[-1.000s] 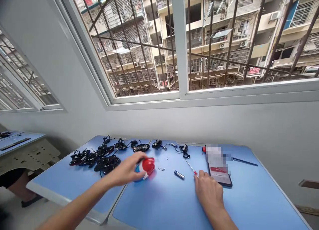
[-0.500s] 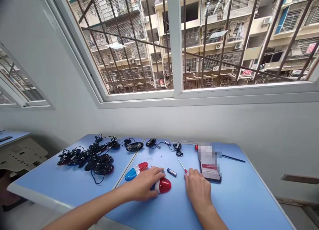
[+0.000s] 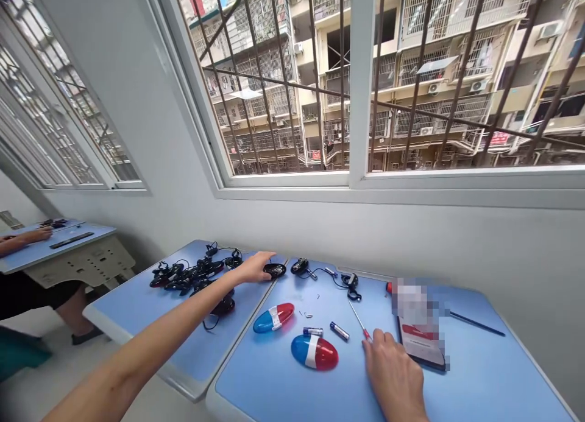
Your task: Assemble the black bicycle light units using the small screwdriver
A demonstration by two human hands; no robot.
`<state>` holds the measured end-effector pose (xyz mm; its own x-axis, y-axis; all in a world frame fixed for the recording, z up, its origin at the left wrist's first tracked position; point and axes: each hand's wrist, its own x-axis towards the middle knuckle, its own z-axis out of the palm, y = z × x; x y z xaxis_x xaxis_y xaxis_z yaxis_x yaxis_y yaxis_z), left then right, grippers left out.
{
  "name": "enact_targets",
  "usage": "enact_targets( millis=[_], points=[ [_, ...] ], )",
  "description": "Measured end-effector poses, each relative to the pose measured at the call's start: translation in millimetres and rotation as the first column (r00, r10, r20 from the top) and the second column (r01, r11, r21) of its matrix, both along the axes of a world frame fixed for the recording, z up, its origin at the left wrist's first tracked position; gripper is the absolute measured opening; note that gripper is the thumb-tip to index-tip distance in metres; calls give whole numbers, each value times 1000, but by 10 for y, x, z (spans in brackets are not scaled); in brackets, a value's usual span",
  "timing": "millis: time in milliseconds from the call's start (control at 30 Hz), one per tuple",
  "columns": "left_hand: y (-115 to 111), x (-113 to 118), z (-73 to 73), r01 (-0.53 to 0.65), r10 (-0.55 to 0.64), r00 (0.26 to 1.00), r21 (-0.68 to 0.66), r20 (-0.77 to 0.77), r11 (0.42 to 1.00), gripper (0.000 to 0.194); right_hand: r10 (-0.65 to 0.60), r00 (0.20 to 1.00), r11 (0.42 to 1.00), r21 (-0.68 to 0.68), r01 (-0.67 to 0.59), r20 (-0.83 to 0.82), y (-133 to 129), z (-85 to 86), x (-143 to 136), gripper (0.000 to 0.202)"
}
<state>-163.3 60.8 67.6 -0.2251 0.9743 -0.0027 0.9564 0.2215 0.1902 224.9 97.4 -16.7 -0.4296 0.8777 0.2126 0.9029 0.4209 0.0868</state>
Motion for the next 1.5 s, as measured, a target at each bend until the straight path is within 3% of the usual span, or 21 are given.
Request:
enact_targets(
  millis=[100,200,367,533,700,933,1033,1133,1233,1333,1433,1500],
  points=[
    [87,-73,-191,-14,14,1000,-32,2,999,39,4,1000,1000,-9,-4,4,28,-13,11,27],
    [38,-10,-267,-31,31,999,-4,10,1000,39,14,1000,1000,-16,-14,1,50,-15,17,28],
    [-262,318,-88,25,-28,999,100,28,995,58,15,1000,1000,-24,-15,2,39,3,7,28],
    [-428,996,67,260,-271,960,145,66,955,60,8,1000,999,-36,-7,17,-32,68,-20,25],
    [-214,1487,10,459,-464,886,131,10,879,48,4,999,999,-46,-2,37,-87,137,-39,24],
    [-9,1742,-241,507,-509,861,41,22,861,53,36,999,999,-28,-35,32,-22,75,-9,26],
    [5,1767,-309,494,-495,868,29,36,869,59,43,999,999,-12,-42,34,17,43,-11,29],
    [-27,1721,-285,512,-519,848,85,109,855,73,31,998,999,-38,-29,46,0,66,-17,29],
    [-164,1524,-136,474,-517,831,224,205,852,81,31,998,998,-63,-28,48,-49,108,-22,28],
    [-408,1172,46,346,-425,866,298,263,890,70,18,999,998,-59,-16,38,-86,123,-23,27],
    [-701,867,81,248,-282,916,151,286,957,64,19,999,998,-52,-18,28,-110,123,-22,26],
    [-860,785,-22,183,-188,943,45,273,982,70,21,999,998,-54,-19,35,-121,129,-26,26]
  ],
)
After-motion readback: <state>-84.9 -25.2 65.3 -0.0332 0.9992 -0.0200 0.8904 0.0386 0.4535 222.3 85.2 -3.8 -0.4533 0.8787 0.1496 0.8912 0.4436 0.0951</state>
